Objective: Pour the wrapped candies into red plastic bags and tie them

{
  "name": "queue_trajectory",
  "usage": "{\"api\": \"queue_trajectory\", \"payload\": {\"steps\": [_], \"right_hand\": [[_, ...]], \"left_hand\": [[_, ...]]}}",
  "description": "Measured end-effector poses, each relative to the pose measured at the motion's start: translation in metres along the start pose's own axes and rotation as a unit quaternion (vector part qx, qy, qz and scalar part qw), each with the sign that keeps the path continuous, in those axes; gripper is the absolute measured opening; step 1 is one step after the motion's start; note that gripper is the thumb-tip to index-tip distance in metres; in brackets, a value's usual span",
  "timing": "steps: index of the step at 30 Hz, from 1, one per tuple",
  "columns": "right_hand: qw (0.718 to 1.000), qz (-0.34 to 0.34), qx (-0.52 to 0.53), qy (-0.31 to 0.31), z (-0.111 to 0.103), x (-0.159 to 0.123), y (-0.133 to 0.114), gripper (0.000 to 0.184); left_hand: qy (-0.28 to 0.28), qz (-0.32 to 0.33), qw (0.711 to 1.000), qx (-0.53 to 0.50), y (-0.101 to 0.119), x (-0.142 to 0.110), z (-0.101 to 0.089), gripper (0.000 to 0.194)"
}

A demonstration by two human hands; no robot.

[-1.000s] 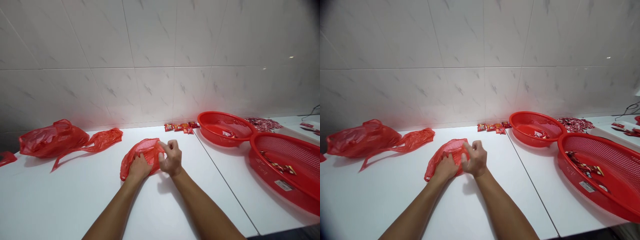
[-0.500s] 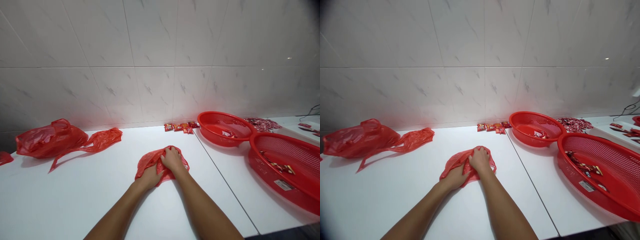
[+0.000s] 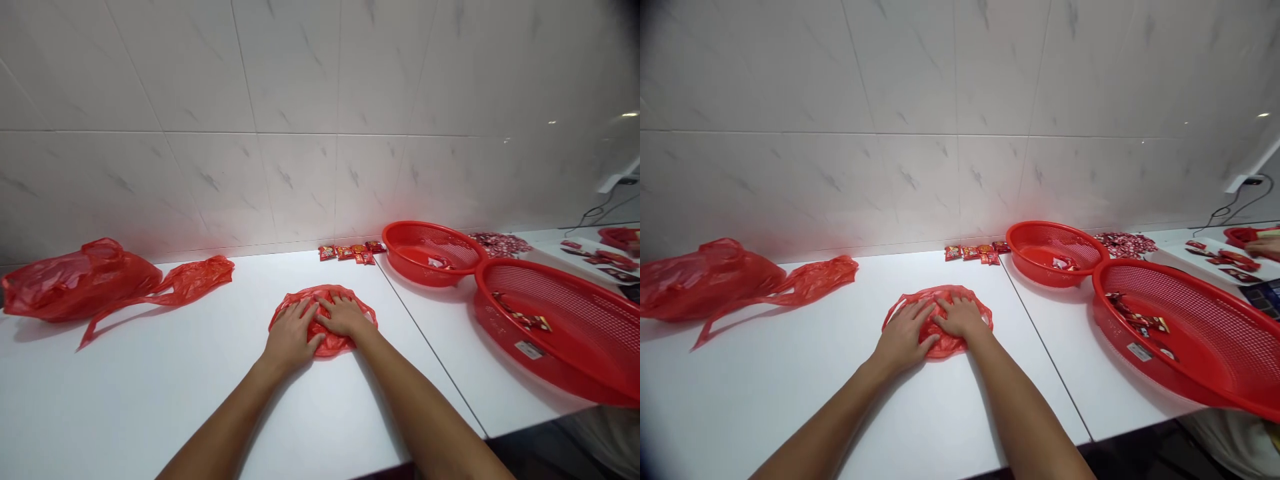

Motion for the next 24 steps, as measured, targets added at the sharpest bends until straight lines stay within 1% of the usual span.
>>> {"api": "queue_trajectory", "payload": {"steps": [2,3,5,7,10,13,17,19,21,23,24], "right_hand": [[1.0,-0.012,-0.004,-0.003,-0.005,-0.011,0.006,0.077],[1.0,-0.015,-0.005,-0.003,-0.006,-0.015,0.009,0.078],[1.0,-0.021,-0.003,0.002,-0.007,-0.022,0.012,0.078],[1.0,-0.025,0.006,0.013,-0.005,-0.028,0.013,0.078],[0.998,-0.023,0.029,0.042,-0.003,-0.035,0.016,0.076],[0.996,-0.033,0.058,0.065,-0.002,-0.042,0.021,0.072],[0.983,-0.051,0.141,0.107,-0.005,-0.045,0.03,0.067],[0.974,-0.052,0.184,0.125,-0.007,-0.043,0.031,0.061],[0.967,-0.043,0.21,0.137,-0.013,-0.043,0.03,0.054],[0.959,-0.032,0.238,0.148,-0.027,-0.048,0.031,0.047],[0.951,-0.027,0.275,0.139,-0.036,-0.055,0.034,0.045]], "left_hand": [[-0.071,-0.038,0.997,0.006,-0.006,0.002,0.0,0.093],[-0.108,-0.058,0.992,0.005,-0.009,0.002,0.001,0.102],[-0.161,-0.083,0.983,0.002,-0.012,0.003,0.001,0.111],[-0.183,-0.081,0.98,-0.001,-0.014,0.002,0.002,0.114],[-0.188,-0.063,0.98,-0.003,-0.015,-0.001,0.005,0.112],[-0.173,-0.051,0.984,0.002,-0.017,-0.005,0.009,0.111],[-0.163,-0.06,0.985,0.003,-0.017,-0.006,0.011,0.111],[-0.163,-0.066,0.984,-0.005,-0.016,-0.005,0.01,0.11],[-0.165,-0.069,0.984,-0.014,-0.015,-0.004,0.009,0.108],[-0.171,-0.074,0.982,-0.017,-0.016,-0.004,0.007,0.108],[-0.173,-0.075,0.982,-0.014,-0.016,-0.003,0.007,0.108]]}}
Point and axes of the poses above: each hand's wrist, its own x-axis towards the middle knuckle, its own z-axis out of the palm, y = z × x, the point moved 1 cm from there along x, towards the middle knuckle, and after that the axes turned 9 degrees about y, right-handed, at the moved point
